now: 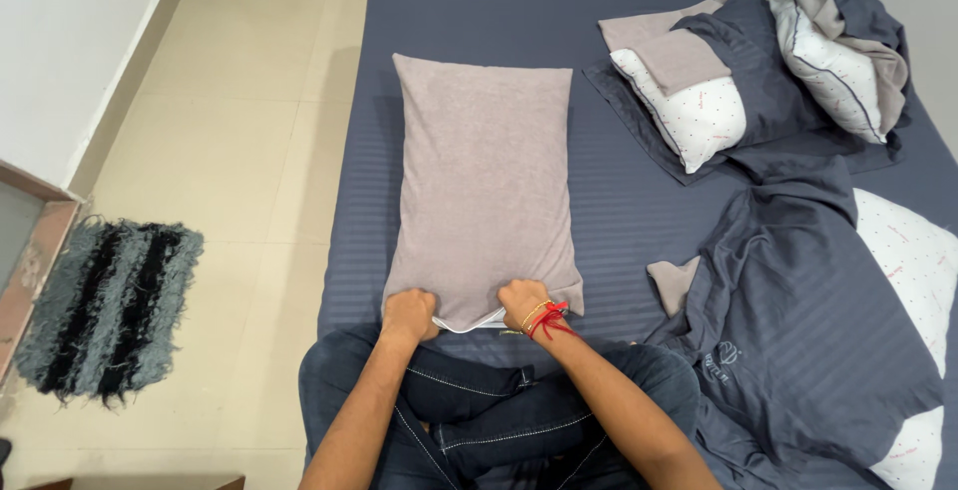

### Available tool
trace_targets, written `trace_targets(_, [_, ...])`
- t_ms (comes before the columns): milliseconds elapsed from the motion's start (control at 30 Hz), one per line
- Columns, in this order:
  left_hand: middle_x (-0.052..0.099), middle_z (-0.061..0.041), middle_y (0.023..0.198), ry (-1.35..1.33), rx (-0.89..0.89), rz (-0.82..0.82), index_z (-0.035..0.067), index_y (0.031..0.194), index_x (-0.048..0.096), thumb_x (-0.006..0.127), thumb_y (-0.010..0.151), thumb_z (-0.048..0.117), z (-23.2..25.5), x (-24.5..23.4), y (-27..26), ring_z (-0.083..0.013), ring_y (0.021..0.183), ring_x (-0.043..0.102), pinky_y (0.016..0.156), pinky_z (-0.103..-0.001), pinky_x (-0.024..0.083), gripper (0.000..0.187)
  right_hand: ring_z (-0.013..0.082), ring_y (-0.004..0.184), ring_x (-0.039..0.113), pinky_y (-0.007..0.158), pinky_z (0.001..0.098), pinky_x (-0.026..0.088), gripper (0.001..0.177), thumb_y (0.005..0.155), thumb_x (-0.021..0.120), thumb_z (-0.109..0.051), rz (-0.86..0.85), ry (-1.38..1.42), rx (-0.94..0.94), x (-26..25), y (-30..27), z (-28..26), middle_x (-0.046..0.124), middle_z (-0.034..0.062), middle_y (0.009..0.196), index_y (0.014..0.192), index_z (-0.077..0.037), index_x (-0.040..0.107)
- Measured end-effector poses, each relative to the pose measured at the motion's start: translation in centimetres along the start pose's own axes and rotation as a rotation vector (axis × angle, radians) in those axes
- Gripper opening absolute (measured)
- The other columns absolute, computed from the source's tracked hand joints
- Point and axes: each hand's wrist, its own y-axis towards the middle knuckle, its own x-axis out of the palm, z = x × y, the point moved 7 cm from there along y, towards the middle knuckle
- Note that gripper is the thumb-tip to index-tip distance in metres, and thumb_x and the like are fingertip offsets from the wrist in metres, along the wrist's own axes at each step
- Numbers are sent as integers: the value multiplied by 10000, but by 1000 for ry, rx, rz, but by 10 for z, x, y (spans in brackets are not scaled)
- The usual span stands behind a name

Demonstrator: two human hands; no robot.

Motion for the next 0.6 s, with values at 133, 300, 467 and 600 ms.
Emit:
trace_targets(133, [752,-123,971,-36,-31,-2,123,910,787,763,726,252,-1,-1,2,-315,925,735,812,-432,586,226,369,857,726,752,469,579,142,699,696,-111,27,34,17,-10,-5,9,725,174,876,820,-96,769])
trace_targets(300, [765,-113,1014,-4,-34,-96,137,947,787,711,786,264,0,17,8,-299,972,738,819,-428,593,218,334,779,726,914,493,450,121,752,674,-141,24,-9,83,-14,-11,4,745,140,818,823,-150,771])
trace_targets(467, [752,-117,1065,15,-94,-295,131,1007,773,713,773,283,0,29,12,-288,1006,731,820,-426,600,286,312,798,724,906,508,414,116,707,687,-132,-42,-102,4,-8,-11,-19,746,128,826,798,-131,758])
trace_targets(600, [754,-136,985,-54,-32,-82,131,913,796,705,762,305,8,-7,-1,-314,919,732,792,-437,586,248,298,791,719,906,459,422,154,702,736,-200,-90,23,-48,-44,-24,-15,744,109,817,833,-120,759])
